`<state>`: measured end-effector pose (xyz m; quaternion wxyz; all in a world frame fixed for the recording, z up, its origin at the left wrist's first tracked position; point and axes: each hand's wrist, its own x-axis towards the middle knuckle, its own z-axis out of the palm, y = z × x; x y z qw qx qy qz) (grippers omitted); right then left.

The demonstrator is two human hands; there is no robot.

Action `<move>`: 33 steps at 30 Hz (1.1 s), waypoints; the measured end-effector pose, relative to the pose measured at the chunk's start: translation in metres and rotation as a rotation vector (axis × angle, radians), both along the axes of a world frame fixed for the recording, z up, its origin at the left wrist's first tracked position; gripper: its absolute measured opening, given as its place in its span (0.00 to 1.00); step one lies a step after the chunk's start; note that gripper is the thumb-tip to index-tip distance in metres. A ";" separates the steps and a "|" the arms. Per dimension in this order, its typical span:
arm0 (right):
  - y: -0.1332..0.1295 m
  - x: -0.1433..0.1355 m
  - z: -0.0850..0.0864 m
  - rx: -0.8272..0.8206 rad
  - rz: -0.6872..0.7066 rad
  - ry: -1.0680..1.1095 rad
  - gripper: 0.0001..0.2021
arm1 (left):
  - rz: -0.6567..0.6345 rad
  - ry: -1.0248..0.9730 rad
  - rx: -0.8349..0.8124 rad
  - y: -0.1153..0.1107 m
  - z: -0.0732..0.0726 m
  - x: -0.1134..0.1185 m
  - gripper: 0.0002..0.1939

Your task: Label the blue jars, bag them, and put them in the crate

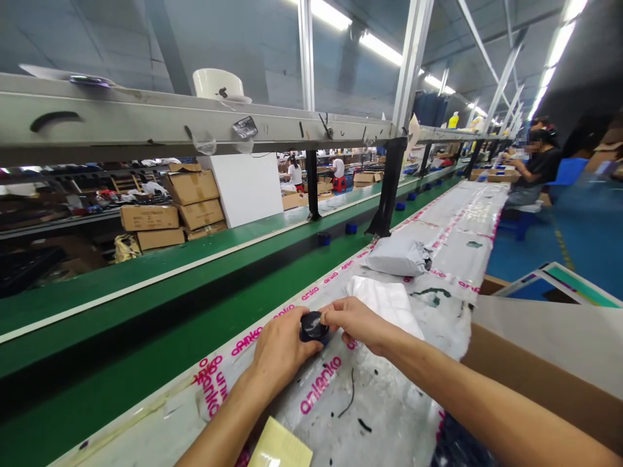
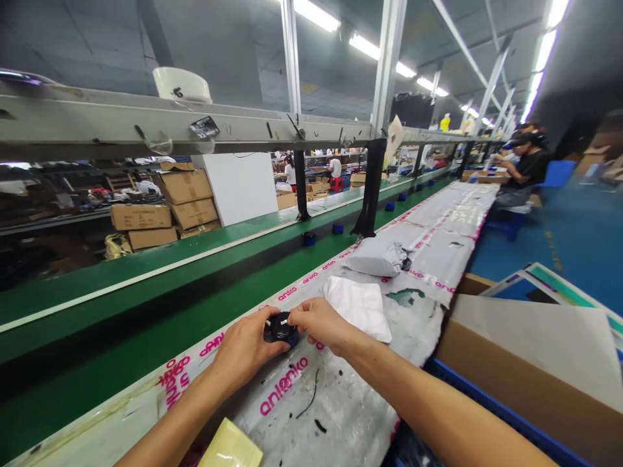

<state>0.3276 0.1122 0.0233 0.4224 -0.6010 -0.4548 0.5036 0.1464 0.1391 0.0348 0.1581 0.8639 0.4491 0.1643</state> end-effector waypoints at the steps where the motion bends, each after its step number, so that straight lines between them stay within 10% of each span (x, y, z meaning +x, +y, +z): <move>1: 0.001 0.000 0.000 -0.007 0.002 -0.008 0.03 | 0.028 0.011 0.005 -0.001 -0.001 0.001 0.24; 33: 0.017 -0.004 0.021 -0.063 0.081 -0.299 0.06 | 0.049 0.037 0.008 -0.002 -0.003 0.003 0.26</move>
